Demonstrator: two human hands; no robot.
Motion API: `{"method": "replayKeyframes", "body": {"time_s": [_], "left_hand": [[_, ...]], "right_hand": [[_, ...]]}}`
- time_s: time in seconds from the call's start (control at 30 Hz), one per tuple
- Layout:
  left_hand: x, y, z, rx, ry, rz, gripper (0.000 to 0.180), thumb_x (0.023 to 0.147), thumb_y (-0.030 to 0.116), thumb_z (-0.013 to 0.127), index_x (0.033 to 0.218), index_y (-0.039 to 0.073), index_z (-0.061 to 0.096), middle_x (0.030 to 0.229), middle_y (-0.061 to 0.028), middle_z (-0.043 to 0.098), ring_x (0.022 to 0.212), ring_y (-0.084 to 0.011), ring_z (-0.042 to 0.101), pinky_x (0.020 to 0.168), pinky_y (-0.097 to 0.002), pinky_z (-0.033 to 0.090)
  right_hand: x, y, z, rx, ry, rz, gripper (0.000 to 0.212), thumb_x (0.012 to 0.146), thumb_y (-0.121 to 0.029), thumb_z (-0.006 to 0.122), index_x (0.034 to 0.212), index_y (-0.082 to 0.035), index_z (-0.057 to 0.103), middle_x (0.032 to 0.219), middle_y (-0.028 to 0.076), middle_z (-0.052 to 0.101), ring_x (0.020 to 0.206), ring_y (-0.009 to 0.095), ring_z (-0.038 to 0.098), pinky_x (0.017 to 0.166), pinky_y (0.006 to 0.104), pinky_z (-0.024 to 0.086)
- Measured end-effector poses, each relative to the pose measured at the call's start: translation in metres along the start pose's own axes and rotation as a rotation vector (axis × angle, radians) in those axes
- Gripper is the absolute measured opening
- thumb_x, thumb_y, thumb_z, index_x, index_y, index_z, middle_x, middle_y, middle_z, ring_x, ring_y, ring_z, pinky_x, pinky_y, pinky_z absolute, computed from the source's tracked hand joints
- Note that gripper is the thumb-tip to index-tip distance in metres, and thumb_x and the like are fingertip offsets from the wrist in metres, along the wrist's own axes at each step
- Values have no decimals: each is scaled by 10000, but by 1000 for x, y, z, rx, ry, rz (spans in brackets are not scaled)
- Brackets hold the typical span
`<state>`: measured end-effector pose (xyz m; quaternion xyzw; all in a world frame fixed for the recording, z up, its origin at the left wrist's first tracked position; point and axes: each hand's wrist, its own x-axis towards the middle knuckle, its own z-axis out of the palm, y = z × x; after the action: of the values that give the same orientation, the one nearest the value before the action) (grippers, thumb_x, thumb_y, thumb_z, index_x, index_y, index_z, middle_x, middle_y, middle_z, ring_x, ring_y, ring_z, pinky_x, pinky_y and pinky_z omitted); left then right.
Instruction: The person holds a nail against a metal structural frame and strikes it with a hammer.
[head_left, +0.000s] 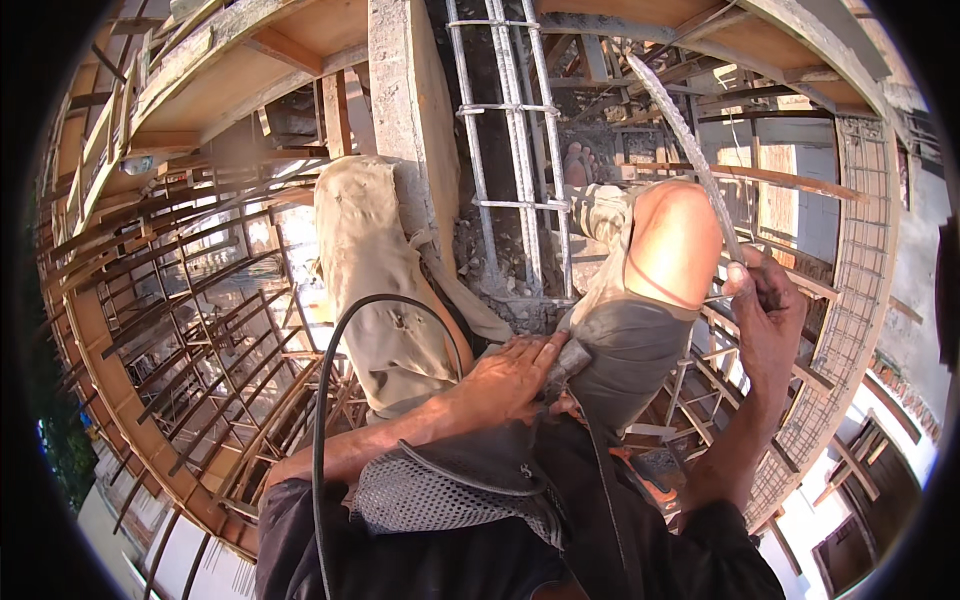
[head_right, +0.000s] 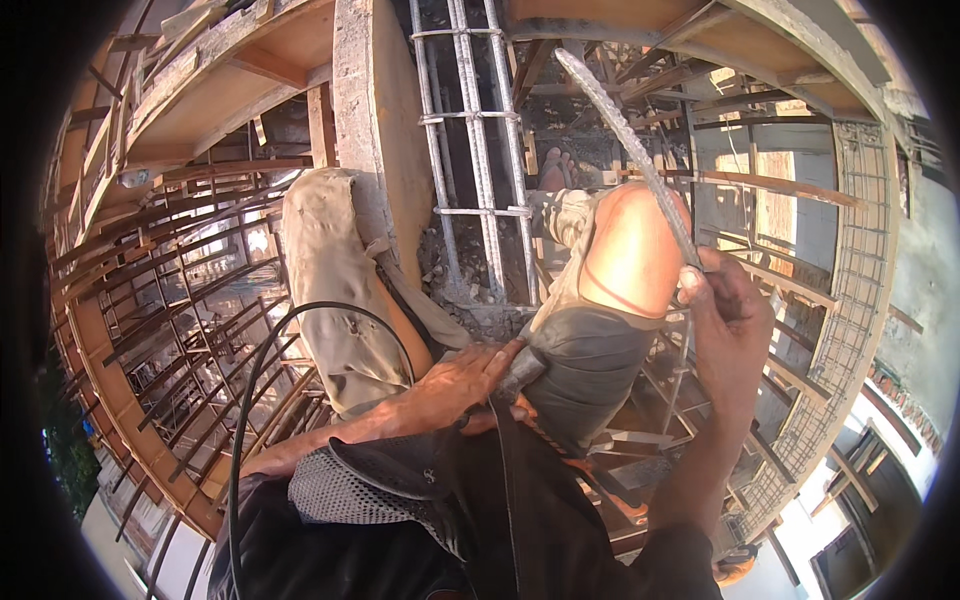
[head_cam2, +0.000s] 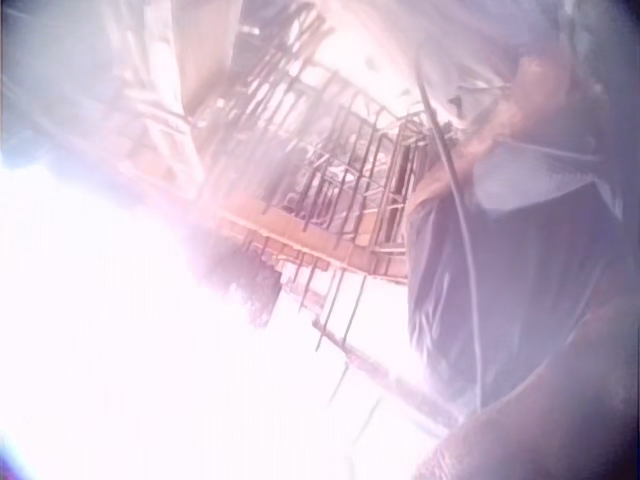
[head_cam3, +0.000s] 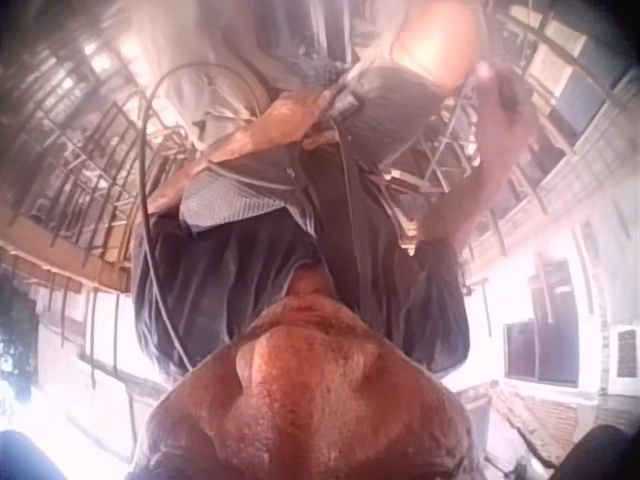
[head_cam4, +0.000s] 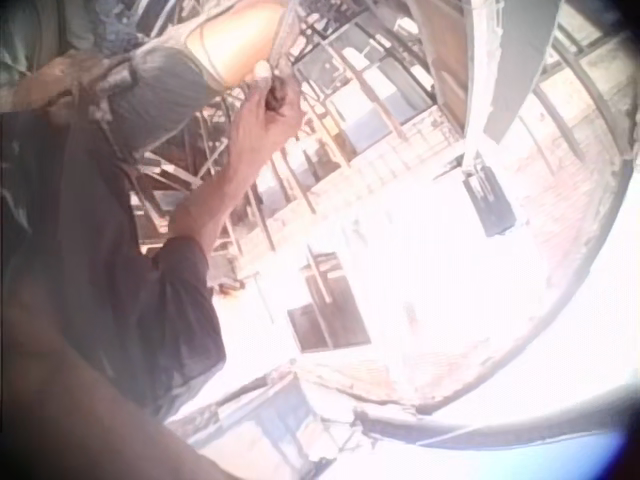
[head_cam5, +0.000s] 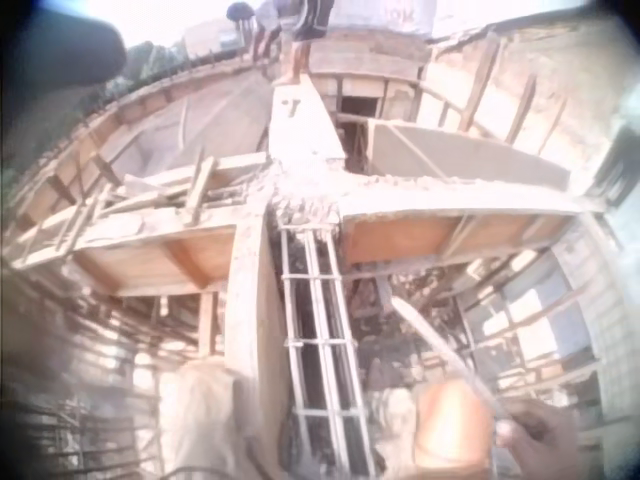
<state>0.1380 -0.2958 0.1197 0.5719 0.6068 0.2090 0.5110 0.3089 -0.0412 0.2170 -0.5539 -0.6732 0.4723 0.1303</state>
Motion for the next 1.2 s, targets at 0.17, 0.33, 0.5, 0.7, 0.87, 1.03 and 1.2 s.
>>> {"method": "replayKeyframes", "body": {"time_s": [0.17, 0.33, 0.5, 0.7, 0.87, 1.03, 1.2], "left_hand": [[-13, 3, 19, 75, 89, 3, 840, 901, 449, 666, 1477, -61, 329, 1430, -291, 462, 1355, -432, 441, 1162, -469, 340], [-14, -1, 30, 167, 262, 144, 710, 884, 397, 703, 1386, -48, 469, 1363, -264, 535, 1264, -407, 532, 1067, -453, 439], [-20, 8, 27, 202, 337, 241, 530, 864, 254, 701, 1310, 9, 548, 1123, -193, 657, 1055, -378, 644, 906, -438, 536], [-18, 38, 19, 340, 459, 607, 525, 806, 86, 674, 1318, 94, 556, 1240, -106, 611, 1138, -316, 609, 995, -433, 487], [-11, 22, 28, 322, 211, 552, 628, 759, 49, 659, 1369, 130, 532, 1221, -98, 597, 1209, -280, 554, 1067, -423, 420], [-8, 6, 35, 438, 184, 586, 444, 812, 70, 636, 1254, 110, 622, 1197, -63, 589, 1207, -248, 536, 1101, -434, 389], [0, 10, 26, 465, 109, 596, 393, 863, 110, 613, 1255, 76, 592, 1195, -78, 568, 1227, -258, 524, 1143, -448, 346]], "right_hand": [[-77, -27, 38, 76, -178, 82, 345, 947, -34, 659, 1285, -39, 594, 859, 24, 626, 721, 52, 537, 620, 198, 435], [-136, -12, 74, 172, -282, 138, 369, 962, -73, 653, 1308, -33, 530, 1023, 91, 630, 748, 74, 568, 649, 216, 481], [-167, 52, 97, 85, -262, -22, 350, 947, -35, 617, 1288, -30, 538, 1087, 151, 666, 837, 161, 680, 696, 283, 537], [-178, 67, 101, -261, -225, -283, 323, 883, -23, 626, 1202, 16, 596, 1016, 184, 697, 935, 288, 707, 788, 374, 542], [-174, 70, 69, -197, -431, -140, 323, 874, -96, 678, 1177, 12, 648, 1008, 164, 713, 924, 293, 706, 812, 377, 550], [-199, 62, 41, -561, -286, -177, 389, 868, -225, 717, 1207, -50, 641, 1154, 145, 663, 1102, 337, 631, 938, 431, 497], [-209, 70, 43, -628, -369, -189, 473, 824, -219, 763, 1228, -63, 573, 1166, 136, 594, 1074, 370, 604, 922, 474, 484]]}}
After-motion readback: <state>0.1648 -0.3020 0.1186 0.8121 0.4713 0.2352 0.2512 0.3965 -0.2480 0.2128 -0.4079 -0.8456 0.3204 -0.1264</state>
